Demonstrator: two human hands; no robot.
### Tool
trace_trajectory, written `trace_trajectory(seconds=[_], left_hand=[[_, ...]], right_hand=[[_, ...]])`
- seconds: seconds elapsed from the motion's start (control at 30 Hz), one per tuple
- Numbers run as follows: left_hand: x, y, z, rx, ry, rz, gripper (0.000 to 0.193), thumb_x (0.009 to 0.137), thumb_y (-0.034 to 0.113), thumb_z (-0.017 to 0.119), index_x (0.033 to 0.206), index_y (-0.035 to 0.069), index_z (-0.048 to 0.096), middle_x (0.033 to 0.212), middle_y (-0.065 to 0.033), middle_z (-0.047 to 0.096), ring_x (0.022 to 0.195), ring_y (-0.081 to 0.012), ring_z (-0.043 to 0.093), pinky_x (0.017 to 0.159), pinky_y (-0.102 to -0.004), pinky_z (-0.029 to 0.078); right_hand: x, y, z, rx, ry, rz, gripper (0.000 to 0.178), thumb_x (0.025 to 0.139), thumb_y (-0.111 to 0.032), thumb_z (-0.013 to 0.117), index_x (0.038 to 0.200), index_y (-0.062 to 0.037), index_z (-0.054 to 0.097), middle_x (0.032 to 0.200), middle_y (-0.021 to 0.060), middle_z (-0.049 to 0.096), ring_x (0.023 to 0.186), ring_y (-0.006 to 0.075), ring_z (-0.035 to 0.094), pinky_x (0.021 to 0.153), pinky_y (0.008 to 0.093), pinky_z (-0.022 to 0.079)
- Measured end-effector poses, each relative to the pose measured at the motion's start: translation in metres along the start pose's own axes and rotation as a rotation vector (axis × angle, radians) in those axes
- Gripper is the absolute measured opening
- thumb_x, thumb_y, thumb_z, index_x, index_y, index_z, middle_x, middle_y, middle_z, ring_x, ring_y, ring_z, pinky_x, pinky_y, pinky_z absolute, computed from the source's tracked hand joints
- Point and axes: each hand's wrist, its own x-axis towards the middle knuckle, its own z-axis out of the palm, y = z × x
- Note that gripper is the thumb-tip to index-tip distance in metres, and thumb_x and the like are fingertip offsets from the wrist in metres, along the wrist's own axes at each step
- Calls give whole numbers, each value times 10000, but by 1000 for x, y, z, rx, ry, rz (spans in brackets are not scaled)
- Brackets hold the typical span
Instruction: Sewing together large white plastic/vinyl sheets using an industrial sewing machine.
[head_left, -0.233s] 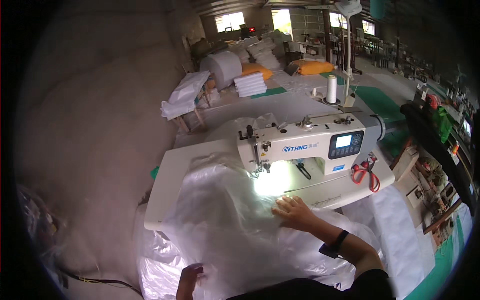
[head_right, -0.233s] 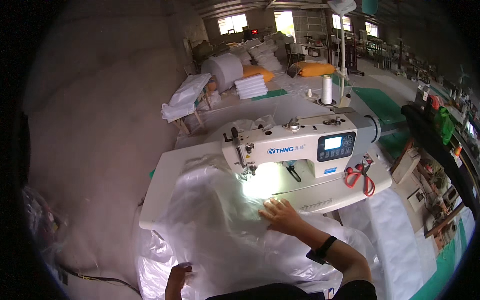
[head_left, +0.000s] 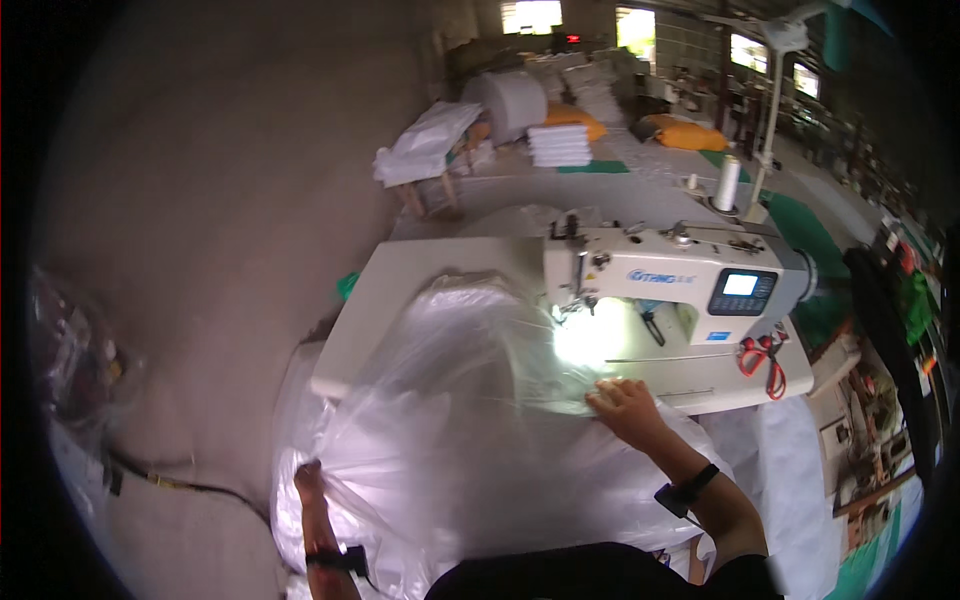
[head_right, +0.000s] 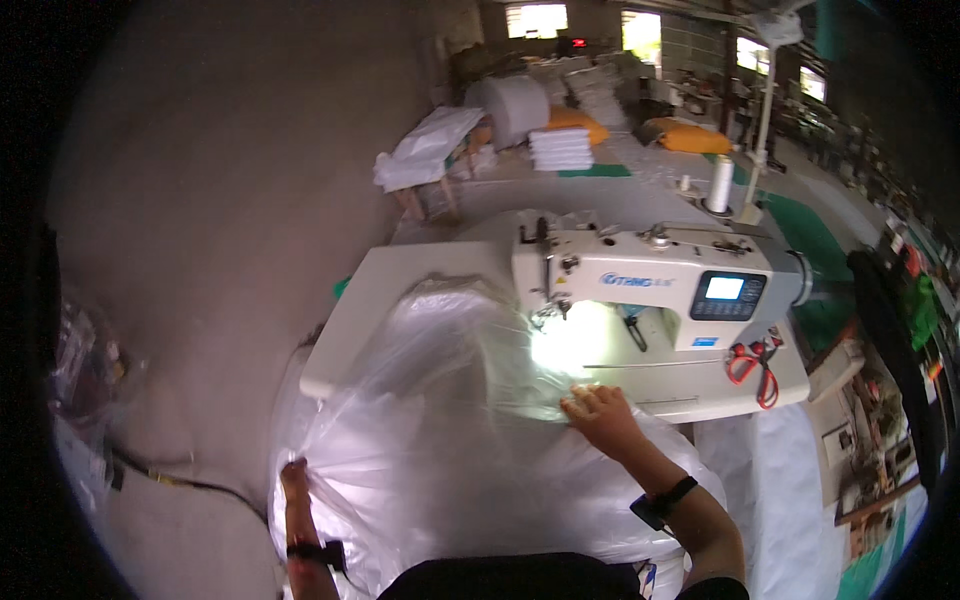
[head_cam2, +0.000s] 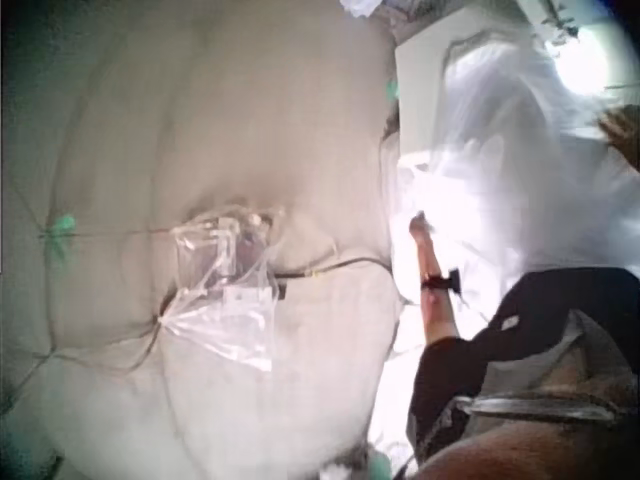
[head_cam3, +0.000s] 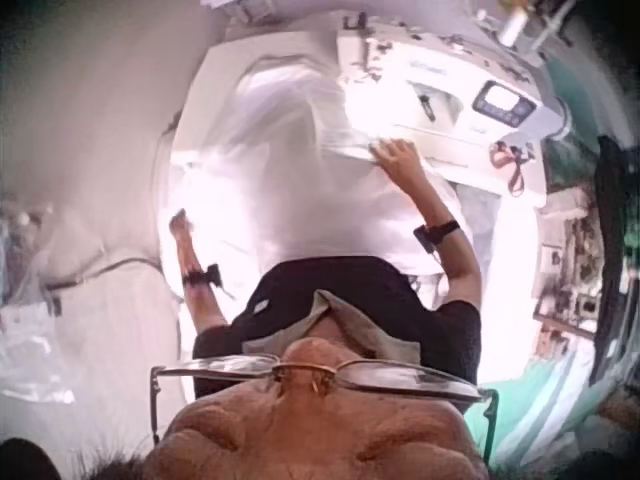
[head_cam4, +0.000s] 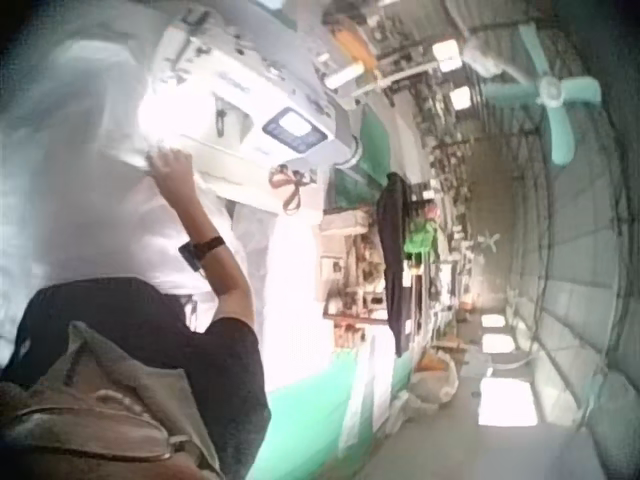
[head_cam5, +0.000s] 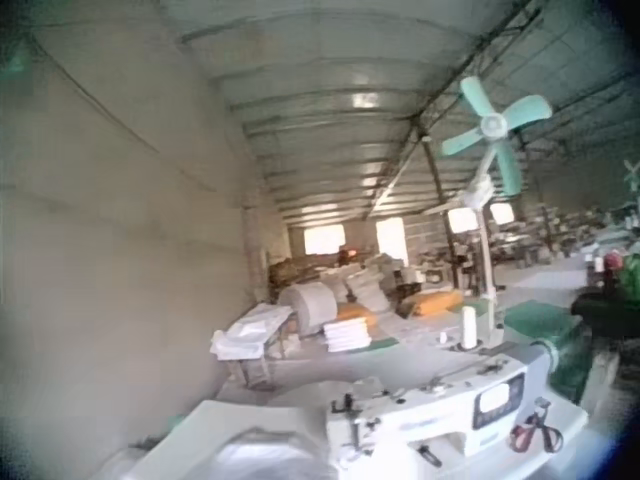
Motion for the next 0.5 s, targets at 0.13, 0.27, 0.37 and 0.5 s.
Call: trace_trajectory(seconds=[0.13,0.27,0.37,0.5], left_hand=[[-33,67,-19,555,742,658,559,731,72,577,1273,27,448,1218,-195,509,1139,-371,475,939,-448,404],[-90,166,44,130,337,998,554,813,294,626,1308,122,448,1338,-200,421,1223,-400,402,1003,-510,326],[-86,216,91,216,163,760,557,834,442,580,1320,203,447,1382,-193,373,1280,-393,339,1019,-561,275],[-52,258,123,572,165,872,568,847,535,483,1328,235,437,1435,-131,323,1340,-348,258,1043,-575,218]], right_hand=[[2,-9,-2,-3,41,54,301,803,-175,592,1102,-179,613,1182,78,580,1038,257,541,825,407,395],[6,-8,-2,-29,62,64,272,786,-151,593,1054,-165,635,1137,76,604,988,254,559,800,402,406],[-6,-19,-2,18,56,70,238,769,-136,593,1002,-144,641,1101,86,616,925,255,571,771,401,426],[-55,-75,9,764,-746,179,189,833,-183,546,915,-24,608,865,175,621,867,288,599,814,417,462]])
